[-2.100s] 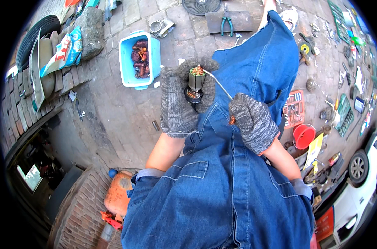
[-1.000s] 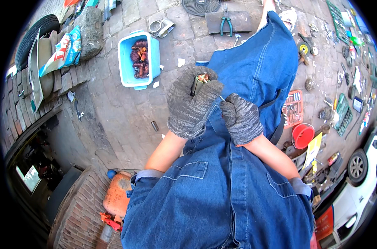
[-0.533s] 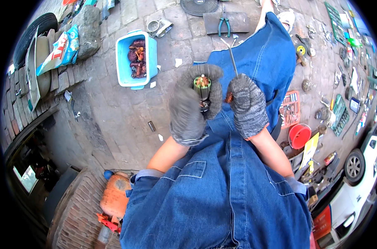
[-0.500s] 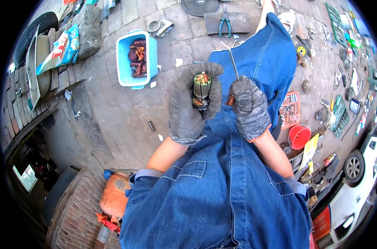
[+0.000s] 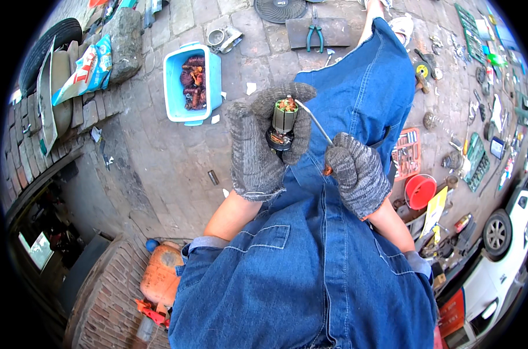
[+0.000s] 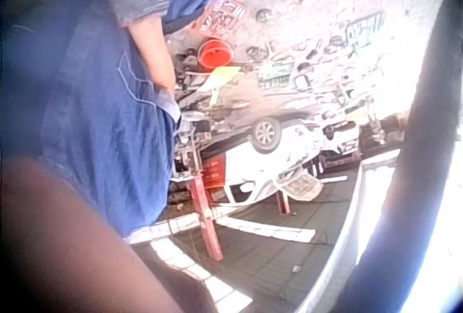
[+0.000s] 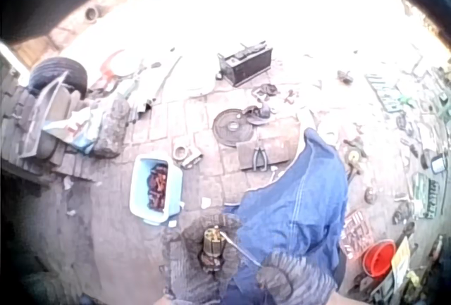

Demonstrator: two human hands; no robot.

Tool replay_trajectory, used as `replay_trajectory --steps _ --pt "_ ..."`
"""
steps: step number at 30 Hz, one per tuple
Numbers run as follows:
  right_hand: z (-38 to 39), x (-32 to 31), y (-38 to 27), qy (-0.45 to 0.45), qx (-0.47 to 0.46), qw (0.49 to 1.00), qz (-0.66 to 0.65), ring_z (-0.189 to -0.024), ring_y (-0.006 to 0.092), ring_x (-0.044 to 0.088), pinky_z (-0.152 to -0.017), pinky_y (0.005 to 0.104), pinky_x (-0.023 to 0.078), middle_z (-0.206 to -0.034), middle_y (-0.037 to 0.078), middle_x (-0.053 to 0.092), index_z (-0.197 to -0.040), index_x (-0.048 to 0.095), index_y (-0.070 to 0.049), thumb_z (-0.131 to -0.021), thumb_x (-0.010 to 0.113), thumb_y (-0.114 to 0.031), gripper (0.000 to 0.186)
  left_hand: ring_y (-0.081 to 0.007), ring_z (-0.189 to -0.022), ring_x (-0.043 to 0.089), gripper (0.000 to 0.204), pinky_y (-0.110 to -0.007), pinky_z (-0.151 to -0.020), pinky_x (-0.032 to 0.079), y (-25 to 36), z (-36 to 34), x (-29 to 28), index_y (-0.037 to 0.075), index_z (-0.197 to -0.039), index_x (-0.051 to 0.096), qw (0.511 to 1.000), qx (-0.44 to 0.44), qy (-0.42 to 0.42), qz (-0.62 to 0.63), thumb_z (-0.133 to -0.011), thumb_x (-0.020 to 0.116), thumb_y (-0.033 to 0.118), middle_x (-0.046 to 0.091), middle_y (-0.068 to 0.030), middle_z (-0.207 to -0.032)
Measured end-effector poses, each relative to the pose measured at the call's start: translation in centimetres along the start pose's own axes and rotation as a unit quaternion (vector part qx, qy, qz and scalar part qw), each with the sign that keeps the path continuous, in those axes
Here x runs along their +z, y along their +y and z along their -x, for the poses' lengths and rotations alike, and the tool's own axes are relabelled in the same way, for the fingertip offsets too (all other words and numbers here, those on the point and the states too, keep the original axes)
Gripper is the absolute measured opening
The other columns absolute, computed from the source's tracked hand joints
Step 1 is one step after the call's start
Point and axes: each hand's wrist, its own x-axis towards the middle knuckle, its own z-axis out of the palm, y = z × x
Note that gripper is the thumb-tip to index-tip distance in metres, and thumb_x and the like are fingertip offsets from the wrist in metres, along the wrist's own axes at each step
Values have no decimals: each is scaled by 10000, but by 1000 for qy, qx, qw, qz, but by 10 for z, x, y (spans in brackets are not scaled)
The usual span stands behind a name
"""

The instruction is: The person sits on the ground in a cluttered workshop and uses a screwdriver to adjust a small cylindrical electrical component. They then use pliers to strip and manipulate the wires attached to the component.

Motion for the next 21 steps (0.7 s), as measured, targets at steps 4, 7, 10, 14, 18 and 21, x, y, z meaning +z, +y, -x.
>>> replay_trajectory --steps 4,7,10,14,18,21 --pt "1 1 0 7 -11 997 81 -676 239 616 -602 331 479 -744 110 598 -889 581 -30 -875 488 -185 182 -122 -621 583 830 -194 -458 468 3 -1 0 -30 -1124 515 993 1 -21 -112 -797 329 710 612 -104 -877" --pt "3 8 13 88 -4 989 118 -718 222 617 -645 310 483 -802 119 616 -930 565 -2 -891 476 -160 186 -88 -562 524 793 -183 -425 399 2 -1 6 -15 -1127 518 993 13 -20 -118 -812 334 689 579 -56 -781" --pt "9 10 29 205 38 976 -55 -785 195 601 -729 280 476 -880 126 621 -997 529 44 -921 434 -143 223 -54 -482 434 698 -181 -387 302 0 -1 7 10 -1120 529 989 38 -37 -136 -853 343 627 524 0 -663" --pt "10 -8 30 142 -38 988 50 -799 227 610 -735 323 478 -904 118 619 -999 545 10 -883 459 -84 172 -56 -461 417 624 -186 -378 292 1 -3 13 6 -1096 543 986 40 0 -165 -884 353 561 509 -4 -625" --pt "10 -11 12 89 -3 996 -19 -674 238 619 -641 318 489 -775 122 624 -923 558 15 -874 487 -147 183 -83 -588 528 808 -180 -439 424 2 -4 9 -21 -1135 503 980 19 -35 -195 -774 416 696 574 -47 -770" --pt "12 -10 12 31 -4 999 31 -648 241 613 -613 311 483 -721 117 611 -877 564 10 -883 475 -170 201 -59 -450 423 486 -187 -374 297 -5 -1 19 11 -1053 573 988 60 0 -140 -918 361 428 514 -7 -617"
